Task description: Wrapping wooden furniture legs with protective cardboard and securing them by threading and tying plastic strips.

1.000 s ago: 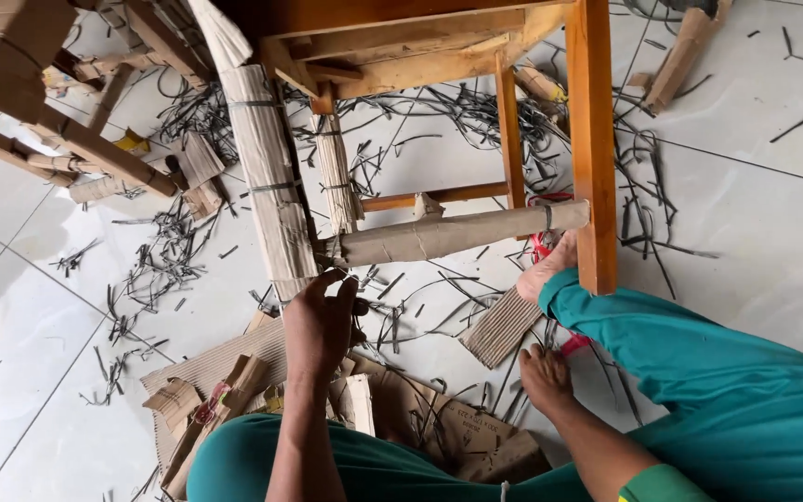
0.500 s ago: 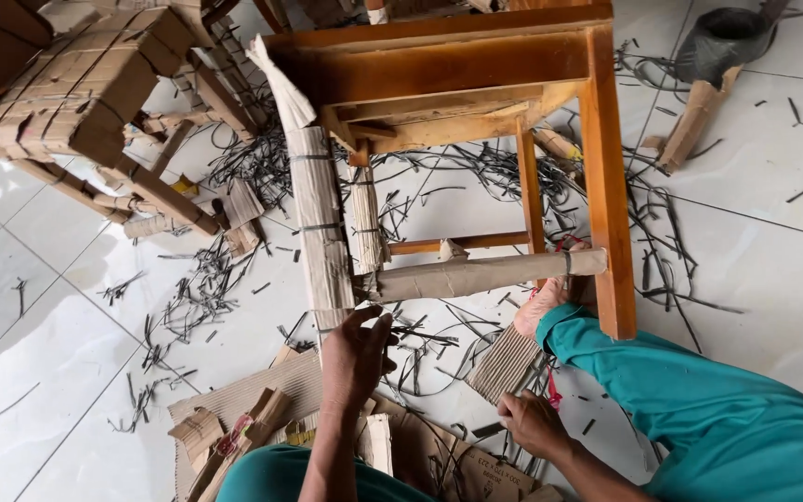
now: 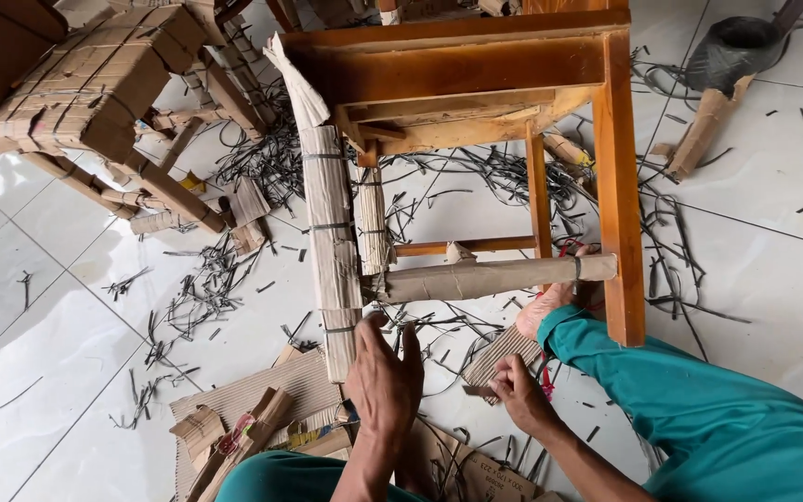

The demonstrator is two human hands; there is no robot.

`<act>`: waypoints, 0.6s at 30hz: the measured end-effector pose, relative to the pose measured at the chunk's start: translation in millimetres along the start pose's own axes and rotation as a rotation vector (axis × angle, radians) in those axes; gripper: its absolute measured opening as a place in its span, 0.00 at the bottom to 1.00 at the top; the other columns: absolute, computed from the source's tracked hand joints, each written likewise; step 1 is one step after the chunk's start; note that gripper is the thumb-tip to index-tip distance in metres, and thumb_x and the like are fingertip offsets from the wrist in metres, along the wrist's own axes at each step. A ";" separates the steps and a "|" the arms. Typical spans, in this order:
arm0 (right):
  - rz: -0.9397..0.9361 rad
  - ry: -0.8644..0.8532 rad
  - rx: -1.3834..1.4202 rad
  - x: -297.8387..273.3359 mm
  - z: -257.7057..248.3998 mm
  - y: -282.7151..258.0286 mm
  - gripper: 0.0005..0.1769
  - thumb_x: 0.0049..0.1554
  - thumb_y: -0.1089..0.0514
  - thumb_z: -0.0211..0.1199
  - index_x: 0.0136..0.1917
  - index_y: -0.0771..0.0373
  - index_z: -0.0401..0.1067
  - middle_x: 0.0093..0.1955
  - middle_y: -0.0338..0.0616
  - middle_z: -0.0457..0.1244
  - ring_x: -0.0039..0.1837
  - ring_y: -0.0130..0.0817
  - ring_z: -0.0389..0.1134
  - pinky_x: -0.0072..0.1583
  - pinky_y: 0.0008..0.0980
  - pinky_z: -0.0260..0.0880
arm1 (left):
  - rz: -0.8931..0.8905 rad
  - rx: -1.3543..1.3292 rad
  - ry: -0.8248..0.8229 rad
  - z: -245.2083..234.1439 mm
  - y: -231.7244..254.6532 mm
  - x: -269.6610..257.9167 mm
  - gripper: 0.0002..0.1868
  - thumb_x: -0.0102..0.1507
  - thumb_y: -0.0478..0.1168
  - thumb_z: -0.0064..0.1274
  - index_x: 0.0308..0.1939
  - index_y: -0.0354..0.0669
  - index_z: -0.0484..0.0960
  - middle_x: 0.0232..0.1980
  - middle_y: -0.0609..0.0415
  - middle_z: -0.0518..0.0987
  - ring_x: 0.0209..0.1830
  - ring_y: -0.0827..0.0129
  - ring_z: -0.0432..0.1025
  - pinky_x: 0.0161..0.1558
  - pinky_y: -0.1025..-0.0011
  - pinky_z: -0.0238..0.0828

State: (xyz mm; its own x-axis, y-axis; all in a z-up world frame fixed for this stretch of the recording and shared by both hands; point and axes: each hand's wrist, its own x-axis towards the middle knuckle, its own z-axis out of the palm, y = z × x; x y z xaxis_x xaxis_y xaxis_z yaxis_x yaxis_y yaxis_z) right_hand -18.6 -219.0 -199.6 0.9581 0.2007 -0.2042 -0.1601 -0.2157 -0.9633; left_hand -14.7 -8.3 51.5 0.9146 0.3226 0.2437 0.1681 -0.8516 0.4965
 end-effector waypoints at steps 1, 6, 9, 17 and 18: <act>0.000 0.005 -0.001 1.0 -5.7 -11.7 0.13 0.61 0.65 0.58 0.58 0.61 0.59 0.46 0.45 0.66 0.45 0.31 0.69 0.47 0.32 0.73 | 0.003 -0.003 -0.001 6.2 -1.2 -3.2 0.25 0.66 0.53 0.53 0.55 0.37 0.68 0.49 0.45 0.81 0.21 0.60 0.76 0.18 0.65 0.71; 0.150 0.224 0.300 14.0 -25.4 -11.0 0.16 0.61 0.66 0.57 0.61 0.68 0.61 0.46 0.50 0.64 0.48 0.36 0.68 0.53 0.34 0.73 | 0.118 -0.122 -0.296 21.6 7.0 -26.8 0.23 0.69 0.53 0.51 0.22 0.45 0.78 0.17 0.57 0.75 0.11 0.72 0.62 0.15 0.71 0.62; 0.148 0.281 0.480 15.8 -25.7 -19.3 0.16 0.58 0.71 0.57 0.59 0.70 0.60 0.42 0.48 0.61 0.46 0.33 0.64 0.52 0.31 0.66 | -0.124 -0.057 -0.911 55.7 9.6 -30.4 0.28 0.74 0.61 0.37 0.41 0.46 0.85 0.39 0.52 0.83 0.32 0.67 0.76 0.37 0.67 0.76; 0.065 0.099 0.682 -2.5 -2.5 -16.5 0.21 0.58 0.64 0.63 0.60 0.67 0.57 0.46 0.48 0.62 0.49 0.35 0.66 0.57 0.35 0.70 | -0.235 -0.380 -0.782 127.2 -10.7 -59.5 0.19 0.72 0.47 0.45 0.36 0.41 0.86 0.29 0.56 0.81 0.22 0.74 0.68 0.27 0.73 0.69; 0.063 0.086 0.723 1.6 0.9 -18.3 0.17 0.60 0.64 0.60 0.58 0.66 0.57 0.44 0.46 0.62 0.49 0.34 0.67 0.56 0.35 0.70 | -0.335 -0.450 -0.737 121.3 -4.8 -54.1 0.17 0.70 0.45 0.46 0.40 0.41 0.89 0.32 0.56 0.84 0.24 0.75 0.70 0.29 0.75 0.71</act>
State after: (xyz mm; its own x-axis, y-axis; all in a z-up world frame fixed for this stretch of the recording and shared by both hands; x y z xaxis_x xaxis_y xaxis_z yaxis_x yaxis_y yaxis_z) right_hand -14.4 -213.9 -182.5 0.9524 0.1269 -0.2772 -0.3039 0.4668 -0.8305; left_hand -20.4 -71.8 -65.1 0.8729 0.0475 -0.4855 0.4482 -0.4712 0.7597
